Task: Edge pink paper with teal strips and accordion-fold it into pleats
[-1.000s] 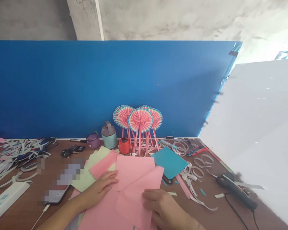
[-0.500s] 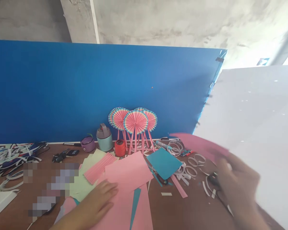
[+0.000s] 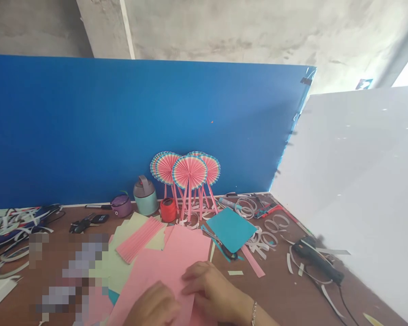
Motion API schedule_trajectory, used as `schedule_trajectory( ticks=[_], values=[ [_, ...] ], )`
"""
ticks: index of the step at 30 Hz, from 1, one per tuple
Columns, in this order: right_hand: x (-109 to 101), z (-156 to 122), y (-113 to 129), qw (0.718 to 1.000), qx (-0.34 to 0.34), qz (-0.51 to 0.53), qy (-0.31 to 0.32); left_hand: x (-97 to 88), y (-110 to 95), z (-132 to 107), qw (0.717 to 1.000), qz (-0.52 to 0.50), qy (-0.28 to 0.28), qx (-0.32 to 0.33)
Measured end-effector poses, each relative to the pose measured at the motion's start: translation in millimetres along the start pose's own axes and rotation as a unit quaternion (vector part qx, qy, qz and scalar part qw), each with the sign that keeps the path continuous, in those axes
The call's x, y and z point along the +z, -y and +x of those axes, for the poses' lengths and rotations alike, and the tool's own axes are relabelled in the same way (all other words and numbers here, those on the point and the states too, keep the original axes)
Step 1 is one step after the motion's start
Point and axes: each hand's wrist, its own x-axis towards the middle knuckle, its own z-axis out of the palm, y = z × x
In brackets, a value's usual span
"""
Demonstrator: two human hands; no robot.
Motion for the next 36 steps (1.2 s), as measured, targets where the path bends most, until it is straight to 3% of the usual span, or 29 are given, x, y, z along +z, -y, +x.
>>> schedule_trajectory(
  ticks=[3,6,8,10,13,19,24,30,33,36],
  values=[
    [2,-1,-4,1.0,0.01,-0.002,-0.007,-0.7,14,18,0.998,0.009,0.053,-0.04],
    [10,0,-5,0.999,0.014,-0.037,-0.022,16.8,28,20,0.991,0.016,0.122,-0.05],
    [14,0,-5,0.998,0.011,-0.064,-0.025,26.8,34,15,0.99,0.009,0.136,-0.029],
    [15,1,-2,0.998,-0.003,-0.068,-0.008,28.5,39,9,0.993,-0.005,0.116,-0.028],
    [11,2,2,0.998,0.001,-0.057,0.023,17.1,46,3,0.996,-0.029,0.076,-0.04],
    [-7,-2,-11,0.982,0.158,-0.097,0.034,1.4,63,6,0.993,-0.059,0.098,0.03],
    [-8,-6,-25,0.969,0.217,-0.107,0.042,2.6,54,4,0.996,0.033,0.033,0.072],
    [-7,-3,-10,0.963,0.239,-0.12,-0.018,25.8,41,6,0.961,0.236,-0.016,0.141],
    [-8,-3,-11,0.971,0.229,-0.064,-0.026,42.3,46,4,0.959,0.242,-0.002,0.145],
    [-7,-2,-20,0.969,0.227,0.008,-0.099,52.9,55,-1,0.969,0.211,0.006,0.132]
  ],
)
